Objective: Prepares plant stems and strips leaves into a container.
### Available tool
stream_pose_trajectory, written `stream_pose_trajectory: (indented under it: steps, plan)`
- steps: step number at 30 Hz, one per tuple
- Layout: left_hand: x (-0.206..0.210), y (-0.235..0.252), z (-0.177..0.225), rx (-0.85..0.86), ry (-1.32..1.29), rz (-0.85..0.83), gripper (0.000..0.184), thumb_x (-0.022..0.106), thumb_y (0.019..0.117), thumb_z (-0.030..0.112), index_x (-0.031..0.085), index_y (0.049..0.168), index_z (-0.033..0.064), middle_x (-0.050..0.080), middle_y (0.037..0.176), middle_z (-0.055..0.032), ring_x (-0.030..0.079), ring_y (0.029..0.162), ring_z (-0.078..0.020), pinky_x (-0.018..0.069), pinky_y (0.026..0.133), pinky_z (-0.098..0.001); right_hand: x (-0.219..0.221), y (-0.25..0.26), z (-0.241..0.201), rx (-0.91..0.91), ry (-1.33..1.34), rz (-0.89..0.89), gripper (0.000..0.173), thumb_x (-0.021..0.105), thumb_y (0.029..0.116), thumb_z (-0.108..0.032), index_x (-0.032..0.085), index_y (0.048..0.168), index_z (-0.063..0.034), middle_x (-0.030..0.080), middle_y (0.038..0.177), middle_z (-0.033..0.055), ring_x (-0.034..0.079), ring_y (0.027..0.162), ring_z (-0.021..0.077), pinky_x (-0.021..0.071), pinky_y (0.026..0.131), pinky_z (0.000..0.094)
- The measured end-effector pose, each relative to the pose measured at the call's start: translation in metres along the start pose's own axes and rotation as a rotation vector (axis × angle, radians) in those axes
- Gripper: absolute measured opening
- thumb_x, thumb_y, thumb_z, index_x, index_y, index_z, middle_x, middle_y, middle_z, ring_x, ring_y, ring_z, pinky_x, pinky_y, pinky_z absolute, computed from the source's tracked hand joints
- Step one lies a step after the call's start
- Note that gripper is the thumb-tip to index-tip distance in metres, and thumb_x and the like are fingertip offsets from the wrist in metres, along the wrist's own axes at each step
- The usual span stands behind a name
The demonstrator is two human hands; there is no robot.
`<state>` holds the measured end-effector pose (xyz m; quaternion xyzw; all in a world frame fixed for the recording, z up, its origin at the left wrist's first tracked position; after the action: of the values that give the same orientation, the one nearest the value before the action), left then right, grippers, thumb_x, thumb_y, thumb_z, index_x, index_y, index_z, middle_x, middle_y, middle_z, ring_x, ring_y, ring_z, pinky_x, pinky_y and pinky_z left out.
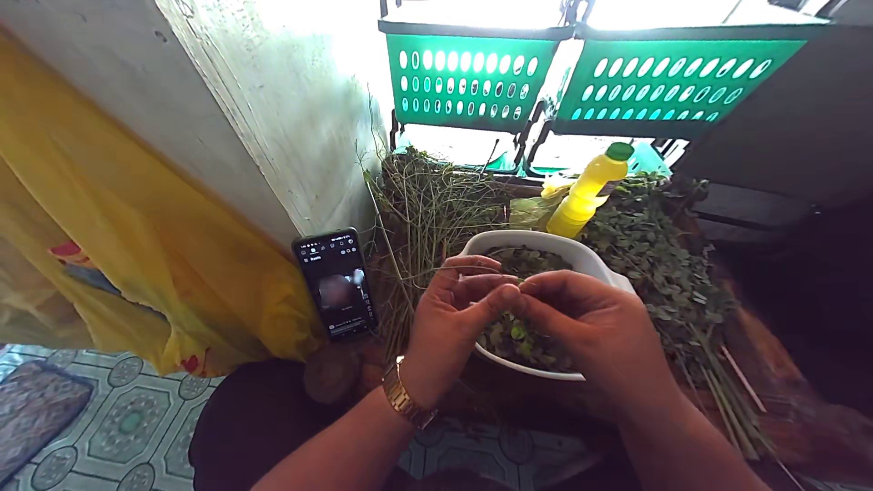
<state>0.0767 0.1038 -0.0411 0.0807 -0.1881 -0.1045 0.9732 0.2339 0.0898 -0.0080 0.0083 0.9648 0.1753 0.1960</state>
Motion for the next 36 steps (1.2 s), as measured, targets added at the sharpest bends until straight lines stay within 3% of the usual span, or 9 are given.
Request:
stream_pose_trajectory:
  steps: [4,11,14,17,22,27,34,36]
  plan:
    - [0.001,0.000,-0.001,-0.029,0.051,-0.011,0.037,0.073,0.0932,0.004,0.062,0.128,0.0120,0.075,0.102,-0.0064,0.072,0.087,-0.0113,0.0595,0.079,-0.0249,-0.001,0.001,0.001,0.040,0.082,-0.006,0.011,0.079,0.0888,-0.015,0.077,0.099,-0.0137,0.074,0.083,-0.0038,0.068,0.069,0.0039,0.0574,0.061,0.0174]
    - [-0.002,0.002,0.009,0.070,0.184,-0.013,0.031,0.072,0.0935,0.004,0.066,0.123,0.0105,0.074,0.093,-0.0047,0.069,0.075,-0.0092,0.0581,0.068,-0.0219,-0.001,0.001,0.000,0.068,0.150,-0.023,0.010,0.078,0.0875,-0.009,0.079,0.097,-0.0118,0.075,0.084,-0.0001,0.069,0.070,0.0079,0.0590,0.062,0.0198]
    - [-0.002,0.001,0.014,0.161,0.305,0.002,0.026,0.073,0.0928,0.003,0.068,0.118,0.0096,0.072,0.102,-0.0026,0.070,0.081,-0.0101,0.0610,0.070,-0.0236,-0.002,0.001,-0.001,0.022,0.025,-0.016,0.010,0.079,0.0881,-0.014,0.079,0.097,-0.0159,0.076,0.086,-0.0044,0.069,0.070,0.0062,0.0585,0.059,0.0190]
    - [0.000,0.000,0.017,0.259,0.457,-0.012,0.027,0.072,0.0945,0.006,0.068,0.121,0.0085,0.074,0.101,-0.0006,0.072,0.085,-0.0092,0.0617,0.073,-0.0243,-0.004,0.000,-0.002,-0.022,-0.106,-0.019,0.009,0.078,0.0886,-0.019,0.079,0.097,-0.0209,0.075,0.089,-0.0093,0.069,0.069,0.0033,0.0578,0.057,0.0183]
    - [0.002,0.002,0.016,0.224,0.495,-0.049,0.030,0.070,0.0964,0.007,0.067,0.126,0.0092,0.072,0.112,-0.0012,0.072,0.087,-0.0096,0.0630,0.075,-0.0256,-0.005,0.002,-0.001,-0.007,-0.058,-0.020,0.008,0.078,0.0882,-0.018,0.079,0.096,-0.0185,0.076,0.085,-0.0065,0.070,0.069,0.0054,0.0584,0.058,0.0195]
    - [0.005,0.002,0.016,0.260,0.503,-0.069,0.030,0.070,0.0960,0.006,0.066,0.126,0.0066,0.073,0.104,-0.0019,0.072,0.086,-0.0095,0.0630,0.075,-0.0251,-0.004,0.003,0.001,0.034,-0.014,-0.040,0.007,0.078,0.0859,-0.014,0.078,0.093,-0.0172,0.074,0.080,-0.0050,0.067,0.065,0.0050,0.0558,0.055,0.0189]
    - [-0.005,0.004,0.021,0.217,0.524,-0.008,0.027,0.067,0.0997,0.012,0.067,0.126,0.0103,0.070,0.111,-0.0016,0.070,0.088,-0.0089,0.0607,0.074,-0.0245,-0.022,0.010,0.008,0.108,-0.077,-0.078,0.008,0.076,0.0836,-0.012,0.076,0.089,-0.0183,0.071,0.073,-0.0057,0.063,0.060,0.0036,0.0521,0.052,0.0199]
    - [-0.010,0.005,0.020,0.157,0.477,0.015,0.027,0.066,0.1005,0.014,0.068,0.127,0.0114,0.072,0.107,-0.0022,0.070,0.088,-0.0104,0.0603,0.075,-0.0265,-0.032,0.014,0.012,0.130,-0.167,-0.063,0.008,0.077,0.0862,-0.013,0.077,0.090,-0.0192,0.071,0.075,-0.0062,0.063,0.061,0.0041,0.0527,0.053,0.0218]
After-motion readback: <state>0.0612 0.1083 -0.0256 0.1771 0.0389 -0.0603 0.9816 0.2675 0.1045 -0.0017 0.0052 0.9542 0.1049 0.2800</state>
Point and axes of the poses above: each hand's wrist, its own y-axis towards the middle knuckle, its own x-axis out of the palm, z = x × y, the point moved 8 cm from there along y, towards the middle knuckle
